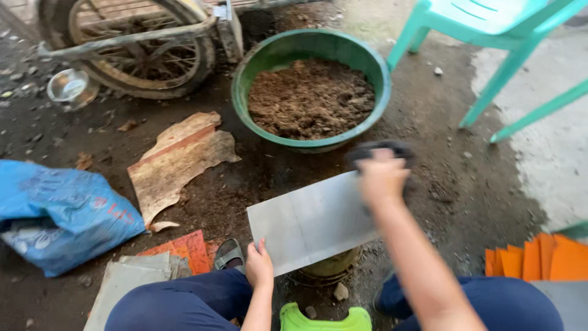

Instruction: The person scrapes a fibrous material off a rectangular tile into a green basin, then wipes the tile with a dark cloth. They repeat this process for several tiles, stacking the cleaned ones to the side.

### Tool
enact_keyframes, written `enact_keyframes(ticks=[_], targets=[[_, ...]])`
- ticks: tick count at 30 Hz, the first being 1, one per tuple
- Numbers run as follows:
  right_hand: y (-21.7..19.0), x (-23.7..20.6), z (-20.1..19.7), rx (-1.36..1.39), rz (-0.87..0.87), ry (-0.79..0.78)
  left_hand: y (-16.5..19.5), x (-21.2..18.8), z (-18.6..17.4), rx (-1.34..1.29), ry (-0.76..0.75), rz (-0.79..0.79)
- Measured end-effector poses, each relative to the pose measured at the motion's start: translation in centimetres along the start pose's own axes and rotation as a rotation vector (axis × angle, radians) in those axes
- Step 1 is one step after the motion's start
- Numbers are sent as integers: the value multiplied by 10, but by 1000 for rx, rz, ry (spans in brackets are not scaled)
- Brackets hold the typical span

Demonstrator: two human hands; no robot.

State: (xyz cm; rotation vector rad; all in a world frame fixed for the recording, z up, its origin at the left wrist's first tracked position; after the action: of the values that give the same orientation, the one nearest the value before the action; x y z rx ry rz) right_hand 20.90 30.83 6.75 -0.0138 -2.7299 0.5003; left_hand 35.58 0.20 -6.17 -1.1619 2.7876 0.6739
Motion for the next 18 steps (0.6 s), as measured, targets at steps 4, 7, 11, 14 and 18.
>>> enact_keyframes(ticks=[4,7,11,14,18], targets=[[-160,-97,42,-230,-293,-404,-5,-2,5,-164,66,122],[-193,-169,76,191,-487,-295,-14,0,6,-288,101,242],[-111,-193,98,304,-414,-203,-15,-1,3,-108,72,66],[-29,-159,90,165,-172,-43,-5,-5,-1,-89,74,61],[50,-105,55,49,119,12,9,-18,-22,-83,83,30]])
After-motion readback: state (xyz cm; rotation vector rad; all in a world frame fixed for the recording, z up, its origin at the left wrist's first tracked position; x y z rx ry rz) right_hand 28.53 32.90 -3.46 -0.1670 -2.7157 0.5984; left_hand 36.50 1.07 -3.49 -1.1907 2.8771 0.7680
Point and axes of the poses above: each hand's wrist, its own x-axis towards the middle knuckle, its own z-axis out of the palm, y = z × x, the point moved 1 cm from there along x, towards the middle knuckle, and after that the axes turned 11 degrees about x, right-handed, at the moved point
